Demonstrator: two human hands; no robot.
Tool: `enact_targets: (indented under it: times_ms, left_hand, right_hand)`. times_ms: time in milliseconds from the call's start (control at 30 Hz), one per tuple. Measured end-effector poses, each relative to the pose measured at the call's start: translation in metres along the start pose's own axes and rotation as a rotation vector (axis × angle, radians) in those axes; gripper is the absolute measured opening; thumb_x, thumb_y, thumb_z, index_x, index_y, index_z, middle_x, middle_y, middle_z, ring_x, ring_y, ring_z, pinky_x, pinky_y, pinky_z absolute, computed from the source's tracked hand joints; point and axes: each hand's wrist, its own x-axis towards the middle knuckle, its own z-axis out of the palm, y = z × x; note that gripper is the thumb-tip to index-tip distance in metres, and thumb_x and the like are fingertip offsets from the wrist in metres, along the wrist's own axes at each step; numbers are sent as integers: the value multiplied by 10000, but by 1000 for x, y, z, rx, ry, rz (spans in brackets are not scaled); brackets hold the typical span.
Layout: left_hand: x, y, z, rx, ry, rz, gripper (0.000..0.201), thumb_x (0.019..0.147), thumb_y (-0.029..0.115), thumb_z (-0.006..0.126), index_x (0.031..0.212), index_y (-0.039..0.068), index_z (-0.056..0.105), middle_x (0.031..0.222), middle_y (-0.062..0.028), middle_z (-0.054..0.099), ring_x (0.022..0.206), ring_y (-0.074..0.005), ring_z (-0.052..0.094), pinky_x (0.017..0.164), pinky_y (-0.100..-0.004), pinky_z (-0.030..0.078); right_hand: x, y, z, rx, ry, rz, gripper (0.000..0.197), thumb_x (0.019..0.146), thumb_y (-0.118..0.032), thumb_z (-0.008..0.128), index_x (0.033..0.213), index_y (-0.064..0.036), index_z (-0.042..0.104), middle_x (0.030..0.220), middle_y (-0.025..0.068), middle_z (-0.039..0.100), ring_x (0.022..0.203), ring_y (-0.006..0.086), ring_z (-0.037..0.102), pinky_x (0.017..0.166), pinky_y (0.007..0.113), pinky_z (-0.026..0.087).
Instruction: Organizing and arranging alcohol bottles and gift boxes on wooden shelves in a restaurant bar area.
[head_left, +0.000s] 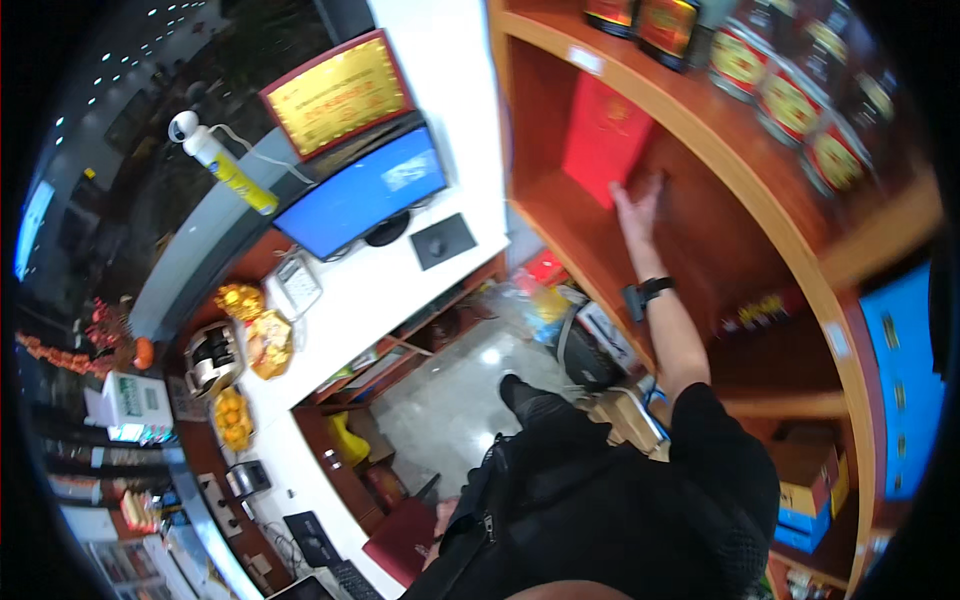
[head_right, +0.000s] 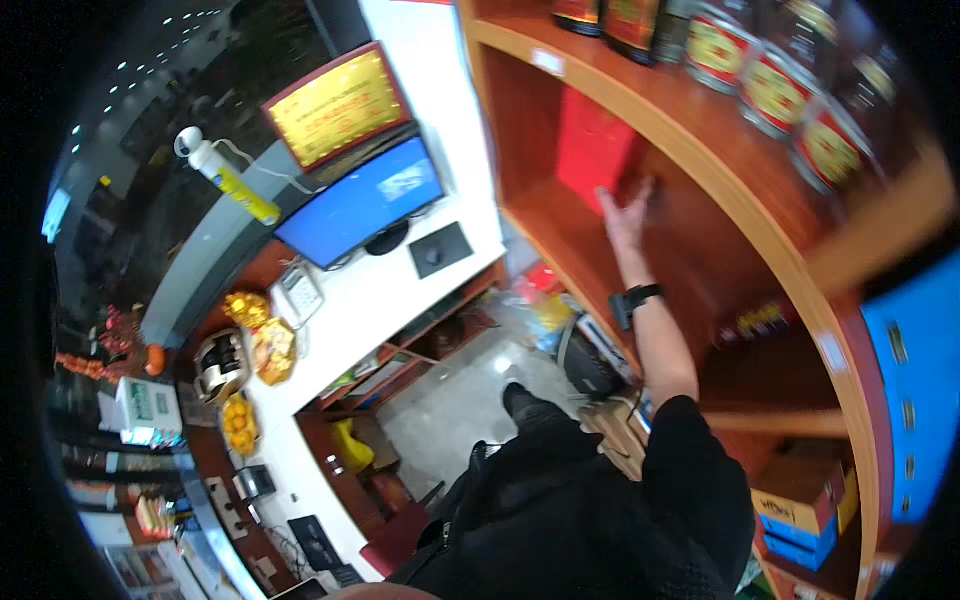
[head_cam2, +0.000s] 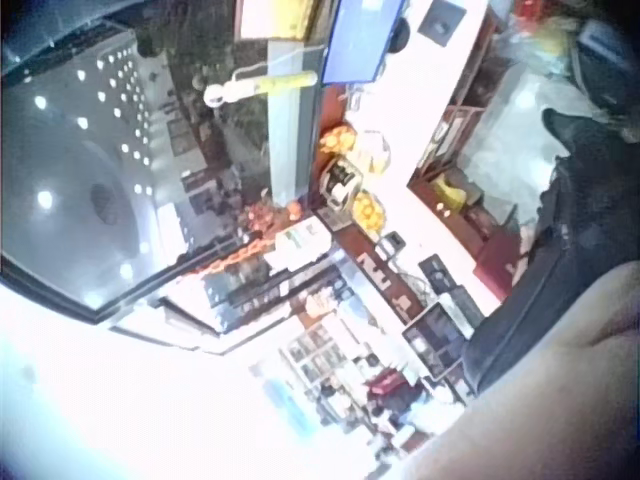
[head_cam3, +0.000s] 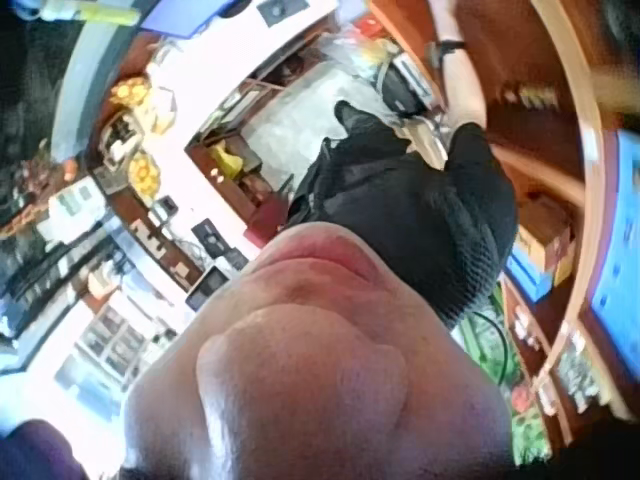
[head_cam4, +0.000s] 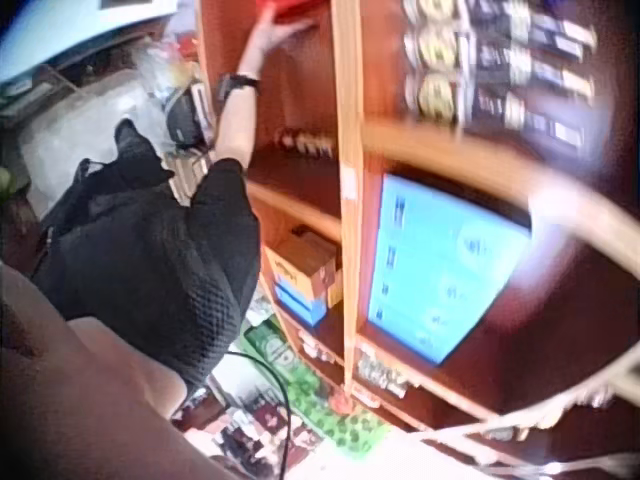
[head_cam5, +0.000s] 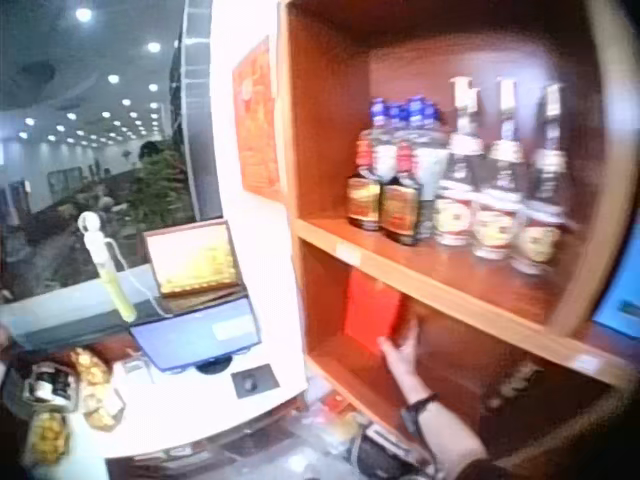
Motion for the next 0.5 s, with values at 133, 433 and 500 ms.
enact_targets:
  times_ms: [133,433,500]
  left_hand:
    - [-40,-49,-118,-162,-232,-57,375,1044,392,521,1219,163,760,1300,-157,700,1267,-336,629,1111,-484,490]
    - [20,11,-325,-691,-630,197,418,1023,411,571,1166,65,759,1136,-250,728,1108,-365,685,1009,-505,546]
    - [76,-29,-285,-827,-663,276,433,1019,415,582,1154,43,758,1100,-271,734,1073,-372,698,986,-510,558]
  right_hand:
    - [46,24,69,-450,216,-43,1349,781,-630,906,1711,21,177,1683,374,254,1568,520,243,1283,621,251]
    - [24,22,109,-359,435,-73,1127,957,-349,807,1669,158,96,1654,457,214,1526,582,265,1279,660,196]
    - [-2,11,129,-400,322,-58,1113,940,-349,808,1722,51,124,1695,391,239,1544,558,284,1259,652,252]
